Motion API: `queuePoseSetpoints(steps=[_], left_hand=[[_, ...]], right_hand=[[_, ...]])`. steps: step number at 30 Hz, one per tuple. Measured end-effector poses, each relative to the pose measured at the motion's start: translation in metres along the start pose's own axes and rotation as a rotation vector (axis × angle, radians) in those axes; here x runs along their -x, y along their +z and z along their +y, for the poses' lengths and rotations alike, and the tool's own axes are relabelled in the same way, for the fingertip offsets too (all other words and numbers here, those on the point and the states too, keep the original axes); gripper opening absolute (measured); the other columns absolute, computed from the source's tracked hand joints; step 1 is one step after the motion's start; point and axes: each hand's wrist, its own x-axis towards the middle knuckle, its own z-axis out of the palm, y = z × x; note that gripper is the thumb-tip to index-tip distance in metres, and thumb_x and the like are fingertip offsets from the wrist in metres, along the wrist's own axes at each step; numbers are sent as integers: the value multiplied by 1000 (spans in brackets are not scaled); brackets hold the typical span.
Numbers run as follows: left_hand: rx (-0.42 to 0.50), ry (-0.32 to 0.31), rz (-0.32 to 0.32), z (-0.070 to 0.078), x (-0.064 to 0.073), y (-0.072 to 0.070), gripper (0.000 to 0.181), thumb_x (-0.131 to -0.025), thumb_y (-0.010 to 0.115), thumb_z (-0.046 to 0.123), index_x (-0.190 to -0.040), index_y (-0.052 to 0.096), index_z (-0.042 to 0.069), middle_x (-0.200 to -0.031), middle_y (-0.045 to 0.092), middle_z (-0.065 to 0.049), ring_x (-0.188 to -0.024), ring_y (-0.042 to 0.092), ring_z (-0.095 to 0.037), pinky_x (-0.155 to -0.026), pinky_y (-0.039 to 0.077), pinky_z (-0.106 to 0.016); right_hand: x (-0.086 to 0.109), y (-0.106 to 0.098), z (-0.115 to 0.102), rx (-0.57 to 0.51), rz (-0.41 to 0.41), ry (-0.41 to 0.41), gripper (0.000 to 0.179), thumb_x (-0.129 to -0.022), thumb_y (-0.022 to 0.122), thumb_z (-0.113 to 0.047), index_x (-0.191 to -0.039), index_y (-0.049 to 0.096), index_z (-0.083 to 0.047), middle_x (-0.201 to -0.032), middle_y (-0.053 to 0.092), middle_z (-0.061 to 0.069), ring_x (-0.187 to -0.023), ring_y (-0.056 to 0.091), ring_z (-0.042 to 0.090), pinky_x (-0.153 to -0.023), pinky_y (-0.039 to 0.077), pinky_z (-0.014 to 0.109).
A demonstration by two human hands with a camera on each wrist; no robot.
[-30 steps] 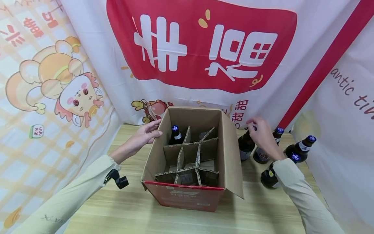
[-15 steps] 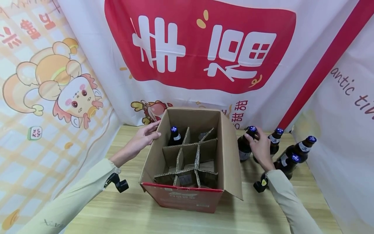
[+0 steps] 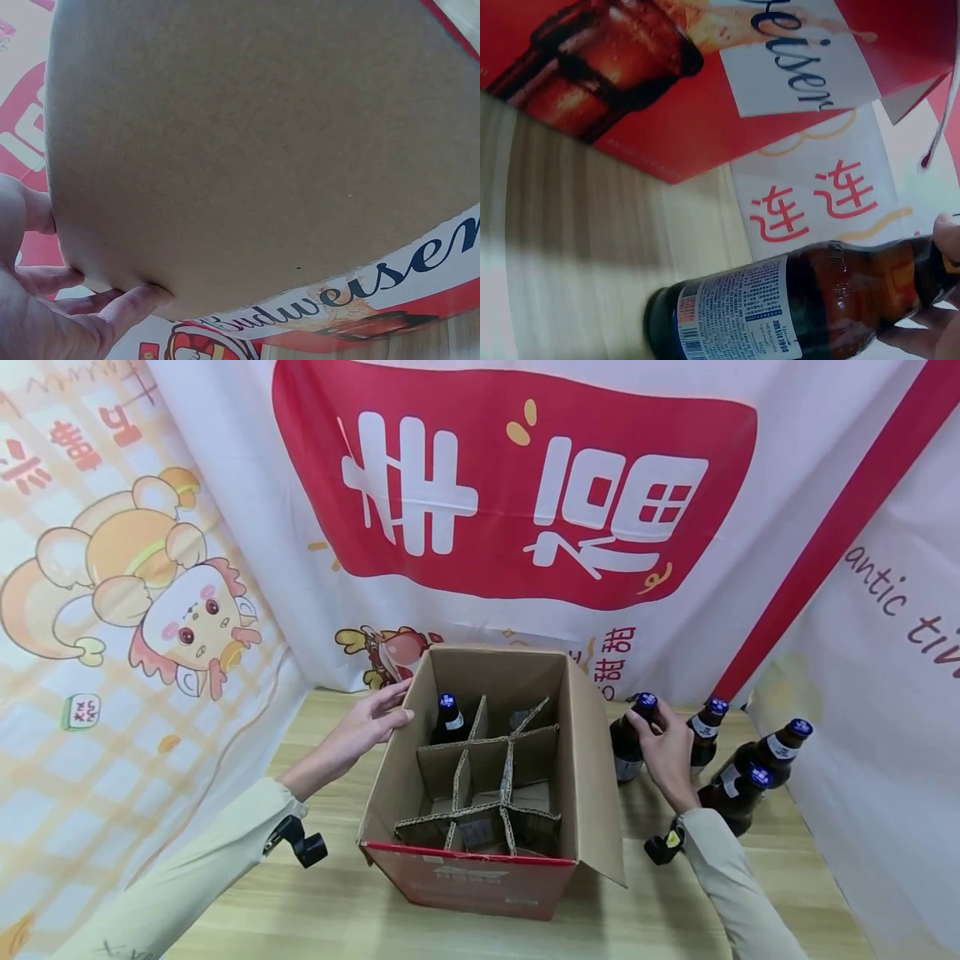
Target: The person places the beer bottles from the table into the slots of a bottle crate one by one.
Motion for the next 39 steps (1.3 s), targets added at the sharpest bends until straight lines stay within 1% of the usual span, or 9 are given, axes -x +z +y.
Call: queuePoseSetpoints(steps=[4, 9, 11, 14, 18, 23, 26, 32, 39], left_hand=[[14, 19, 1, 1, -1, -1, 70, -105, 59, 21, -167, 27, 15, -168, 33, -19, -147, 45, -42, -112, 50, -56], [20, 9, -14, -2, 1, -4, 71, -105, 59, 22, -167, 25, 16, -170, 30, -19, -148, 43, -42, -113, 49, -56], [22, 9, -9, -2, 2, -5, 71, -105, 59, 22, -167, 25, 15, -170, 29, -19, -147, 43, -43, -113, 49, -56], [27, 10, -4, -1, 3, -6, 71, -105, 60, 22, -167, 25, 16, -170, 29, -18, -147, 43, -43, -113, 48, -57], [31, 9, -10, -2, 4, -5, 72, -105, 60, 23, -168, 24, 16, -171, 28, -18, -148, 42, -43, -114, 48, -58], [43, 4, -17, -1, 3, -4, 73, -105, 60, 24, -168, 24, 17, -171, 27, -17, -149, 41, -43, -115, 46, -58], [67, -13, -33, -3, 2, -4, 73, -105, 61, 25, -168, 24, 18, -171, 27, -18, -150, 40, -43, -117, 44, -59], [88, -34, -51, -5, -1, -4, 74, -104, 63, 27, -168, 25, 20, -172, 24, -17, -151, 37, -42, -118, 42, -60], [99, -22, -49, -6, -1, -2, 74, -105, 62, 25, -168, 23, 19, -172, 23, -17, -152, 35, -43, -119, 41, -61]], right_hand=[[1, 5, -3, -51, 35, -8, 29, -95, 79, -18, -116, 75, 3, -109, 77, 24, -85, 55, -23, -81, 44, 2], [0, 9, -8, -103, 39, 24, 29, -94, 80, -17, -114, 76, 3, -109, 76, 24, -83, 59, -18, -77, 49, 1], [-1, 9, -9, -115, 51, 43, 29, -94, 80, -19, -113, 77, 2, -102, 77, 19, -79, 60, -14, -72, 49, 2], [-5, 5, -13, -114, 74, 83, 29, -93, 81, -25, -107, 78, 0, -83, 75, -1, -68, 57, -7, -62, 46, 8], [-12, -11, -29, -143, 64, 156, 31, -92, 82, -28, -94, 74, 2, -65, 62, -20, -60, 51, -2, -55, 41, 14], [-24, -38, -57, -305, 26, 277, 31, -90, 85, -24, -82, 63, -3, -61, 56, -13, -53, 48, 4, -51, 47, 14], [-29, -58, -72, -332, -21, 324, 30, -89, 85, -29, -85, 64, -9, -67, 58, -12, -56, 50, 6, -53, 51, 14], [-36, -89, -102, -170, -92, 215, 38, -92, 80, -42, -93, 69, -6, -73, 61, -13, -68, 54, 12, -59, 53, 15], [-41, -103, -137, -19, -117, 65, 50, -97, 73, -42, -127, 72, -3, -85, 66, -33, -85, 64, 4, -73, 53, 6]])
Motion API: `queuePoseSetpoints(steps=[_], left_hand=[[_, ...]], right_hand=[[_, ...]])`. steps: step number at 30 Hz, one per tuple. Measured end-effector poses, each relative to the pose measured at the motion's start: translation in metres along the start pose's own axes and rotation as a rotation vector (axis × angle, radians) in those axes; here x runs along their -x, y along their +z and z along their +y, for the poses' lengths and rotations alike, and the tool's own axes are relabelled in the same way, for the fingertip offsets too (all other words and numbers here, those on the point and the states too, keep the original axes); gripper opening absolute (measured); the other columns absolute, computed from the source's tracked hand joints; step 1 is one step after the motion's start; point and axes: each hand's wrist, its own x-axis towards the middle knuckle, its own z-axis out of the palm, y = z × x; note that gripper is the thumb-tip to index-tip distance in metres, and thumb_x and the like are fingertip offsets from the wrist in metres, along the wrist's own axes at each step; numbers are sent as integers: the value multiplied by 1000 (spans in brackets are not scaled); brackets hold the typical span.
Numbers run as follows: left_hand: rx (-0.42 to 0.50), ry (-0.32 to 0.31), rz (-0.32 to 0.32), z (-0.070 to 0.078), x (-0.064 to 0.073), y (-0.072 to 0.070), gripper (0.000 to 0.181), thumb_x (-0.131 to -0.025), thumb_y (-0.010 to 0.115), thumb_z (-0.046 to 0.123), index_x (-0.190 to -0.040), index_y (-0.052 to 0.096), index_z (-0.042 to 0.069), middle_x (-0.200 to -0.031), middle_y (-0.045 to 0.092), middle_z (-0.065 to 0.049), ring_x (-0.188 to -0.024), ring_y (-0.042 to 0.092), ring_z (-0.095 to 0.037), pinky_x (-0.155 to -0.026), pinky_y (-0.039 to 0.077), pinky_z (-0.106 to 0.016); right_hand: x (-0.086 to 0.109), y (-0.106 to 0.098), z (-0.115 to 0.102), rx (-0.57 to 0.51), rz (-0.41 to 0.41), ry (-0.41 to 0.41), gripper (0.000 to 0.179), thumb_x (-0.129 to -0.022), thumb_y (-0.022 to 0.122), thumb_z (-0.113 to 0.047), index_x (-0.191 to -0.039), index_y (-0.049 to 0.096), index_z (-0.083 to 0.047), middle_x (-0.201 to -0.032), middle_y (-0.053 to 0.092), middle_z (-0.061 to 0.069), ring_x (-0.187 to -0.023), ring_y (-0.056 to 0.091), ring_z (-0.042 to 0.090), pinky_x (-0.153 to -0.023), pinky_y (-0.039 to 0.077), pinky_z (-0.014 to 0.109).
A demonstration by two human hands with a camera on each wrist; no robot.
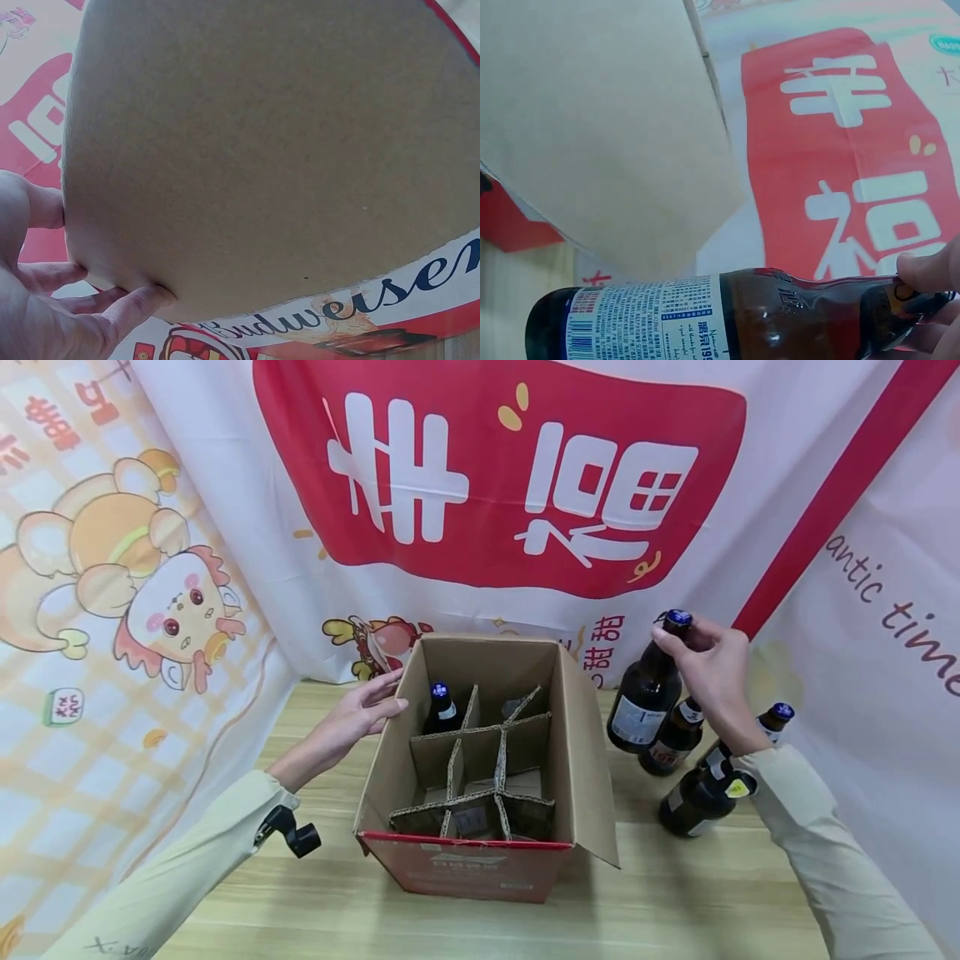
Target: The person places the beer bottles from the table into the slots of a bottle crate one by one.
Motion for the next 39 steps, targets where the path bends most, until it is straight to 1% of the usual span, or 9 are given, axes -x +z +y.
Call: queuePoseSetpoints(steps=[3, 6, 13, 16, 18, 23, 29, 35, 39], left_hand=[[4, -3, 2, 1, 0, 1, 74, -105, 62, 24, -168, 24, 19, -172, 23, -18, -151, 36, -43, -118, 41, -60], [7, -5, 4, 2, 1, 1, 74, -105, 62, 24, -168, 24, 18, -171, 25, -18, -151, 37, -43, -118, 42, -59], [15, 4, 6, 2, -1, 4, 74, -104, 62, 23, -168, 24, 18, -171, 28, -18, -150, 39, -42, -118, 41, -60], [16, 0, 5, 3, -1, 5, 74, -104, 63, 23, -167, 25, 18, -170, 29, -17, -150, 39, -41, -118, 42, -60], [19, -3, 5, 3, 0, 5, 74, -104, 63, 22, -167, 25, 18, -170, 29, -17, -150, 39, -41, -118, 42, -60], [8, 5, 6, 3, -1, 3, 74, -105, 62, 23, -168, 23, 15, -170, 29, -18, -150, 38, -42, -118, 42, -61], [-7, 2, 11, 3, -1, 2, 74, -104, 62, 22, -168, 24, 15, -169, 30, -18, -150, 39, -42, -117, 43, -60], [-12, -6, 15, 7, -1, 3, 72, -105, 61, 21, -167, 25, 15, -169, 31, -18, -149, 41, -42, -117, 43, -60], [-4, -12, 11, 8, -1, 1, 73, -105, 61, 21, -167, 25, 14, -169, 31, -19, -149, 40, -42, -118, 41, -62]], right_hand=[[-2, -4, -10, -15, 8, -16, 51, -98, 73, -41, -134, 71, -6, -91, 68, -31, -88, 66, 2, -77, 51, 4], [-2, -7, -19, -51, 44, -34, 48, -97, 74, -40, -135, 72, -10, -96, 71, -26, -89, 66, 4, -79, 51, 4], [-3, -5, -46, -189, 165, -181, 34, -97, 75, -26, -129, 76, -13, -108, 77, -8, -93, 70, 11, -84, 56, 9], [1, -2, -59, -222, 217, -209, 32, -98, 74, -25, -129, 76, -14, -114, 77, -2, -97, 69, 14, -89, 57, 13], [2, 0, -68, -235, 227, -211, 32, -99, 73, -25, -130, 75, -16, -119, 76, 1, -101, 69, 16, -92, 58, 16], [1, 9, -96, -285, 185, -231, 35, -99, 73, -28, -133, 74, -21, -126, 75, 4, -106, 68, 18, -96, 58, 20], [-1, 36, -114, -335, 179, -312, 34, -98, 75, -25, -132, 74, -20, -124, 76, 3, -107, 71, 18, -98, 59, 24], [0, 60, -128, -295, 74, -395, 35, -99, 74, -28, -133, 74, -21, -122, 77, 3, -104, 73, 14, -95, 60, 23], [-2, 75, -136, -290, 1, -409, 36, -98, 75, -29, -133, 74, -20, -122, 77, 6, -105, 74, 13, -95, 60, 25]])
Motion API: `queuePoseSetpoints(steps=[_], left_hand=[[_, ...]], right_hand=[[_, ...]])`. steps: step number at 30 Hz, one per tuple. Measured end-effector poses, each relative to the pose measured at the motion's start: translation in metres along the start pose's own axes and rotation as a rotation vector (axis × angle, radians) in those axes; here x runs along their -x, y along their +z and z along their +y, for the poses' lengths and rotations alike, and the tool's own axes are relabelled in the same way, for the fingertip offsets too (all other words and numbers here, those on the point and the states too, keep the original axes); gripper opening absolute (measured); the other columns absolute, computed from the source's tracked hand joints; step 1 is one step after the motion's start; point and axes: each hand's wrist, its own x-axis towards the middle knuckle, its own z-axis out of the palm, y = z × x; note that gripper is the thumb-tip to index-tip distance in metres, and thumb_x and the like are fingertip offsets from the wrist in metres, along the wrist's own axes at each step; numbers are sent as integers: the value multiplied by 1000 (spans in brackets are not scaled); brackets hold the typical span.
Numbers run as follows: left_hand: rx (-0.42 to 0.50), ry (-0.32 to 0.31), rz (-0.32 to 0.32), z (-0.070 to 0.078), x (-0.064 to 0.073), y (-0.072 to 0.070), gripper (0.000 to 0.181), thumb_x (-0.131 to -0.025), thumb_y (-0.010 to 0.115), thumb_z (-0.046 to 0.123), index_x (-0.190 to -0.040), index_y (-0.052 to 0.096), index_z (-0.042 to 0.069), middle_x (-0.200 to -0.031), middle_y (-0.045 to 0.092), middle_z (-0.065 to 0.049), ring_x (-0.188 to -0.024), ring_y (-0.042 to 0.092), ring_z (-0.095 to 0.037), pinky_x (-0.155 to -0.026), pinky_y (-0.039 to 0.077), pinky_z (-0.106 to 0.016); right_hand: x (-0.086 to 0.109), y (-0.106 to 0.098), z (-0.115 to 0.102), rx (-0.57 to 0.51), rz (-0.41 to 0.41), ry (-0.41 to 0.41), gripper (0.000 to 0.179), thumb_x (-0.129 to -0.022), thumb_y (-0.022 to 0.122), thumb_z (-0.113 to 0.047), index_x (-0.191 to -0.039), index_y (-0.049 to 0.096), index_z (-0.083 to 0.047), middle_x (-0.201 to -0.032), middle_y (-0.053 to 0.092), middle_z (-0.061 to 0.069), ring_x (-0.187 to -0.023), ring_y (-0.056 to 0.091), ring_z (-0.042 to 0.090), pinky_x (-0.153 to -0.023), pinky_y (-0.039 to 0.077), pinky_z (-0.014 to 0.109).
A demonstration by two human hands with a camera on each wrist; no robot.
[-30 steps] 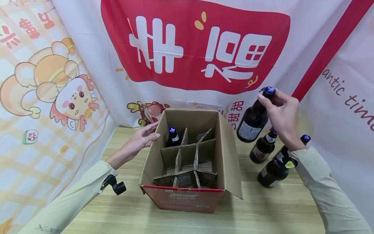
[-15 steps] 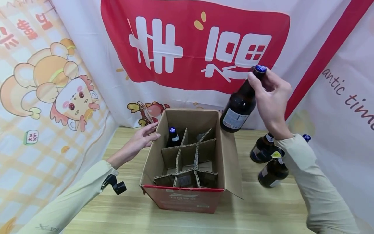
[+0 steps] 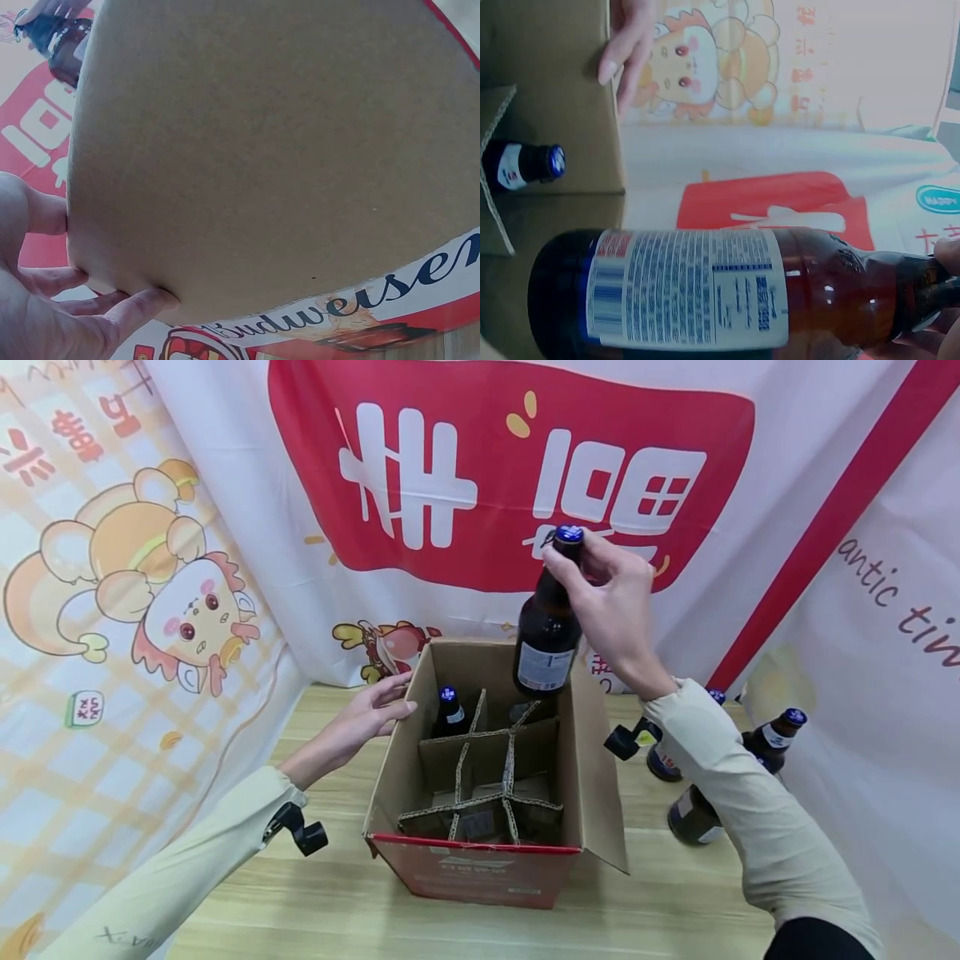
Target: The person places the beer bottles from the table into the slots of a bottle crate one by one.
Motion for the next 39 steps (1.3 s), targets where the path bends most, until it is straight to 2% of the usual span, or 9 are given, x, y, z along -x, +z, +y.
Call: queuePoseSetpoints(steps=[5, 8, 14, 20, 26, 30, 33, 36, 39], left_hand=[[-8, -11, 0, -1, 1, -1, 72, -105, 61, 22, -167, 25, 15, -169, 31, -19, -150, 39, -42, -117, 43, -60], [-5, -11, -2, -1, 2, -1, 72, -105, 62, 22, -167, 26, 15, -169, 31, -19, -150, 39, -42, -117, 43, -59], [-7, -6, -9, 1, 3, -1, 72, -105, 62, 22, -167, 26, 15, -169, 29, -19, -150, 38, -43, -117, 43, -61], [-10, -1, -7, 2, 4, -2, 73, -105, 62, 23, -167, 26, 15, -169, 30, -19, -149, 41, -42, -117, 43, -60], [-17, 0, -5, 3, 4, -2, 73, -104, 62, 23, -167, 26, 16, -168, 31, -18, -149, 40, -41, -116, 44, -59], [-19, -3, -3, 4, 5, -1, 72, -104, 62, 22, -167, 27, 15, -168, 32, -18, -149, 40, -41, -116, 45, -59], [-16, -2, -3, 5, 6, -1, 72, -104, 62, 22, -167, 27, 15, -168, 32, -17, -149, 40, -41, -116, 44, -59], [-13, 5, 2, 6, 6, -1, 72, -104, 63, 22, -166, 28, 15, -167, 33, -17, -148, 42, -41, -116, 45, -59], [-16, 2, -1, 5, 7, 0, 72, -104, 63, 22, -166, 27, 15, -167, 33, -17, -147, 44, -41, -115, 47, -57]], right_hand=[[0, 19, 9, -50, -51, -23, 33, -98, 76, -25, -127, 76, -11, -116, 78, 10, -100, 76, 14, -92, 61, 24], [2, 29, 18, -28, -73, -11, 35, -96, 78, -28, -126, 77, -10, -116, 79, 10, -102, 76, 16, -92, 62, 26], [3, 44, 34, 52, -149, 58, 38, -95, 79, -30, -124, 77, -7, -115, 78, 12, -102, 76, 25, -94, 63, 38], [3, 55, 48, 170, -256, 59, 43, -95, 79, -27, -129, 72, -2, -119, 77, 15, -106, 76, 30, -92, 63, 46], [-2, 50, 46, 263, -355, 75, 43, -93, 81, -25, -126, 70, 1, -115, 76, 19, -103, 75, 33, -88, 65, 47], [-2, 35, 44, 346, -398, 106, 41, -94, 80, -28, -122, 71, 0, -106, 74, 18, -87, 68, 31, -72, 65, 39], [2, 26, 46, 390, -409, 131, 36, -94, 79, -30, -112, 72, 0, -92, 70, 18, -73, 60, 28, -56, 55, 31], [5, 27, 51, 401, -429, 127, 31, -93, 81, -26, -103, 71, 2, -83, 66, 18, -65, 54, 26, -49, 47, 28], [6, 39, 56, 412, -512, 110, 28, -92, 82, -22, -97, 71, 3, -77, 63, 14, -60, 51, 22, -48, 42, 27]])
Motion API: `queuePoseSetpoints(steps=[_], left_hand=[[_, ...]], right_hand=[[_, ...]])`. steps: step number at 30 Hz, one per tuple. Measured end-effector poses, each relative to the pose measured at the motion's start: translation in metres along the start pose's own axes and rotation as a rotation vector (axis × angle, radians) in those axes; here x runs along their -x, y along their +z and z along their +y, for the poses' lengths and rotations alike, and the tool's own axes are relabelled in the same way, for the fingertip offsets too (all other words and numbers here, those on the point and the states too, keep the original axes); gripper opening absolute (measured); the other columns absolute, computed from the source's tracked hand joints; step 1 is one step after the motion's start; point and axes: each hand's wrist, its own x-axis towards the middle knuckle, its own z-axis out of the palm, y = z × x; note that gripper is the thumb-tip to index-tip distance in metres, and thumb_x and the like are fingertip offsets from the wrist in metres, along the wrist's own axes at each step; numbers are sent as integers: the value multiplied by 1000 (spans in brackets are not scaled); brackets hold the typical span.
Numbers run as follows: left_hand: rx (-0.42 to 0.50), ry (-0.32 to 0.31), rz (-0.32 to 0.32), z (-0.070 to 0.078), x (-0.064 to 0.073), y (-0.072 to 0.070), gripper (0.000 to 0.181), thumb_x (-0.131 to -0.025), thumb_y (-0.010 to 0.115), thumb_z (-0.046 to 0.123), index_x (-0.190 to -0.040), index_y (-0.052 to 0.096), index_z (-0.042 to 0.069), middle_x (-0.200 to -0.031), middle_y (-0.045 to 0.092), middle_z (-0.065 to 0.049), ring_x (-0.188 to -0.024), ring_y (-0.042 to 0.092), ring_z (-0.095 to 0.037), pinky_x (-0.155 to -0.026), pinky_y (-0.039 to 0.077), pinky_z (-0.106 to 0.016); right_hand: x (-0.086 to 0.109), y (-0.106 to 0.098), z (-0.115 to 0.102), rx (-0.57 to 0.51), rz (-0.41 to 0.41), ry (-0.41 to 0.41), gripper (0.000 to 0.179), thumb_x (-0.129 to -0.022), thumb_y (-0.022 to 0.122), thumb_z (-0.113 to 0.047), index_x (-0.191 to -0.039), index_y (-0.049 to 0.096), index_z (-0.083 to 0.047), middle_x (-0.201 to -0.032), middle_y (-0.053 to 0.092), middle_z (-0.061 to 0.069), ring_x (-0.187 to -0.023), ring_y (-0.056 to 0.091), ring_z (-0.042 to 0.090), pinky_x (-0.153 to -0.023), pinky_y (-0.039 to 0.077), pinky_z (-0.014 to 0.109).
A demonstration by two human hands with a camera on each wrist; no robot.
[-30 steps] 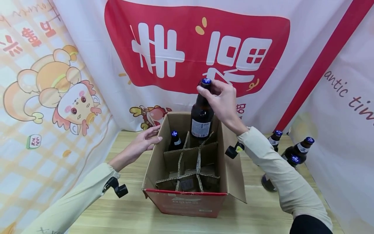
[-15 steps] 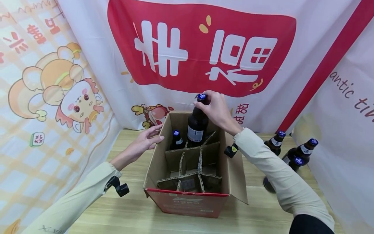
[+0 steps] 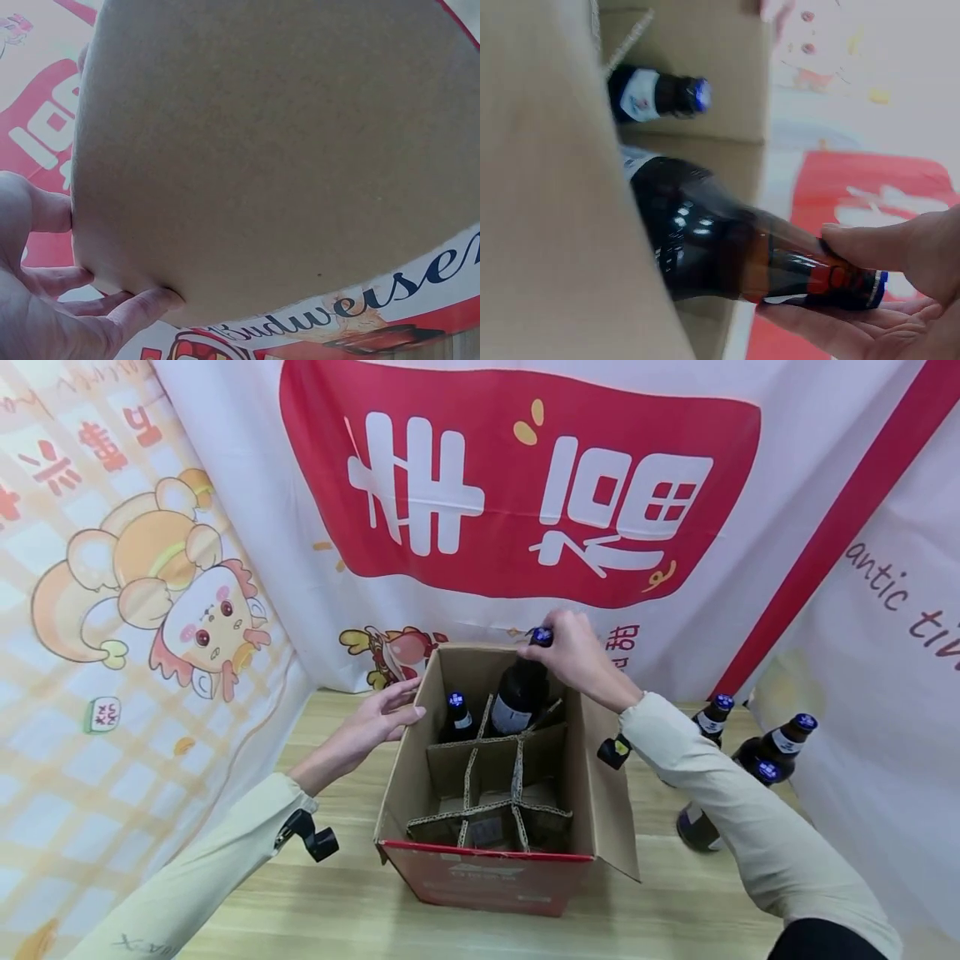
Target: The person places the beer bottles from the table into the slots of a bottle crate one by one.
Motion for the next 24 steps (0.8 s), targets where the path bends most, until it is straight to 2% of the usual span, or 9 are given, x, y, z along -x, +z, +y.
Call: queuePoseSetpoints(steps=[5, 10, 13, 16, 18, 20, 24], left_hand=[[4, -1, -1, -3, -2, 1, 71, -104, 62, 21, -166, 27, 15, -167, 33, -17, -146, 45, -41, -114, 48, -56], [-3, 4, 6, -2, 0, 0, 72, -104, 62, 21, -166, 28, 15, -168, 32, -17, -147, 44, -41, -115, 47, -56], [-3, 7, 8, -1, 0, 0, 73, -104, 63, 21, -166, 27, 14, -168, 32, -17, -147, 43, -41, -115, 47, -56], [-3, 14, 11, -1, -1, -1, 73, -104, 63, 22, -166, 27, 14, -168, 32, -17, -148, 43, -41, -114, 48, -56], [-6, 17, 11, -1, -2, 0, 72, -103, 63, 23, -166, 28, 15, -168, 32, -17, -148, 43, -41, -114, 48, -56], [-11, 18, 10, -1, -2, 0, 72, -103, 64, 23, -166, 29, 16, -168, 32, -17, -148, 43, -41, -114, 48, -56], [-12, 14, 8, -3, 0, -1, 72, -103, 64, 23, -166, 28, 16, -168, 32, -17, -148, 42, -41, -114, 48, -57]], right_hand=[[-15, 23, -9, 77, -202, -62, 26, -89, 84, -15, -82, 65, -1, -65, 52, 7, -54, 46, 18, -49, 38, 27], [-29, 37, -20, 145, -418, -109, 50, -86, 86, -8, -59, 44, -11, -54, 31, -2, -48, 26, 12, -49, 33, 26], [-36, 41, -22, 149, -494, -101, 61, -85, 86, -6, -54, 34, -15, -51, 23, -3, -44, 23, 11, -49, 35, 25], [-41, 45, -19, 153, -539, -47, 59, -85, 86, -3, -54, 36, -15, -49, 28, -3, -40, 42, 16, -51, 52, 29], [-42, 50, -17, 166, -570, -14, 54, -84, 86, -2, -55, 42, -14, -48, 36, 0, -45, 59, 25, -57, 61, 35], [-43, 56, -14, 163, -605, 31, 41, -82, 84, 1, -61, 51, -10, -53, 47, 2, -56, 70, 32, -60, 64, 38], [-40, 67, -13, 159, -654, 100, 19, -80, 81, 6, -81, 63, 0, -72, 64, 11, -68, 75, 39, -58, 64, 37]])
